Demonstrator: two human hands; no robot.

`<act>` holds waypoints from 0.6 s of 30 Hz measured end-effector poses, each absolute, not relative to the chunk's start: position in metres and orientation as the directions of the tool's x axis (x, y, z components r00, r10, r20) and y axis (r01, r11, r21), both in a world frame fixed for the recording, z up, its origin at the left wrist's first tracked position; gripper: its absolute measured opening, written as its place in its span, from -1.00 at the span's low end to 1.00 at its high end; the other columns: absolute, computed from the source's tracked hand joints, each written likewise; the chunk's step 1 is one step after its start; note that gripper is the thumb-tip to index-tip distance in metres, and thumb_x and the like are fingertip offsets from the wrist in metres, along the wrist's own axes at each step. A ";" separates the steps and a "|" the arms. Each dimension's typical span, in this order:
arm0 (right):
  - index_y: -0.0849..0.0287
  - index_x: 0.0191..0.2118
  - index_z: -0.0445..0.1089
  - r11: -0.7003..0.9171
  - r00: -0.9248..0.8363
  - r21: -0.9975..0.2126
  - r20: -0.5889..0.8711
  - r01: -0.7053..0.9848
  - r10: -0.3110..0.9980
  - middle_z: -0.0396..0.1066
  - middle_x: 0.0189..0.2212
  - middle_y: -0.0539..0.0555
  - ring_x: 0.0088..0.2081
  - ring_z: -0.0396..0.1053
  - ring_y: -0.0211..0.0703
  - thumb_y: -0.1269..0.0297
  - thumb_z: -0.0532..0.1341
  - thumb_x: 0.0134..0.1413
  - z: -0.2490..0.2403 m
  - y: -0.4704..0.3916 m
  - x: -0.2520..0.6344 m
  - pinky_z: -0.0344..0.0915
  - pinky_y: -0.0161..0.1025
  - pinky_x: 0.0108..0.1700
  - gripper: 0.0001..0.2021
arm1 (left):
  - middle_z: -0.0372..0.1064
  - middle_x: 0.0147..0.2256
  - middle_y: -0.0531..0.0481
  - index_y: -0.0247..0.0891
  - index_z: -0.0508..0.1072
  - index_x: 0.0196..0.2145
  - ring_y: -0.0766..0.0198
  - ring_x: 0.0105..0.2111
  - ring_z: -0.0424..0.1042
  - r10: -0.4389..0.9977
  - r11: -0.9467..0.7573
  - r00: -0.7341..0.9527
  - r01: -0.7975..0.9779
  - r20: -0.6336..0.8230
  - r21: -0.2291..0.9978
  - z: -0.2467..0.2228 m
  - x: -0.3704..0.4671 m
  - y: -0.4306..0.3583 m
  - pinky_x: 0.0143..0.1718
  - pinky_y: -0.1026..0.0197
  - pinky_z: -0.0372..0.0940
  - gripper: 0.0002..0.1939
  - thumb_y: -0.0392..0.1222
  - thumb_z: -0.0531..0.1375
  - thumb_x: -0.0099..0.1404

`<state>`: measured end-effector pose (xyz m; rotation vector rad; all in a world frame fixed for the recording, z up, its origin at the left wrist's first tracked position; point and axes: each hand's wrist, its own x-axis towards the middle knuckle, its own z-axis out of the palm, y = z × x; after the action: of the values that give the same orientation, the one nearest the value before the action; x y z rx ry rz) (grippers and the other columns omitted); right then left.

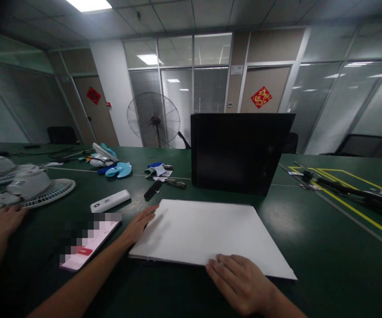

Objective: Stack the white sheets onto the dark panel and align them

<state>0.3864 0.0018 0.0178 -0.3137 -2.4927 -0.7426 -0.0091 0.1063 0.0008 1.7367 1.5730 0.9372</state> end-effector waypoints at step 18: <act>0.33 0.06 0.47 0.784 -0.847 0.478 0.520 0.396 0.110 0.55 -0.02 0.19 -0.08 0.53 -0.14 0.47 0.11 0.34 0.088 -0.005 0.374 0.54 -0.24 -0.13 -0.72 | 0.55 -0.02 -0.13 -0.10 0.54 0.10 0.01 -0.10 0.54 0.872 0.021 0.385 0.586 -0.302 0.810 0.066 -0.010 -0.063 -0.08 0.00 0.40 -0.55 0.09 0.21 0.34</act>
<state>0.3744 -0.0050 0.0880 -0.3790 -2.5013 -0.8148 -0.0095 -0.0628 0.0662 1.6704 1.3048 0.3678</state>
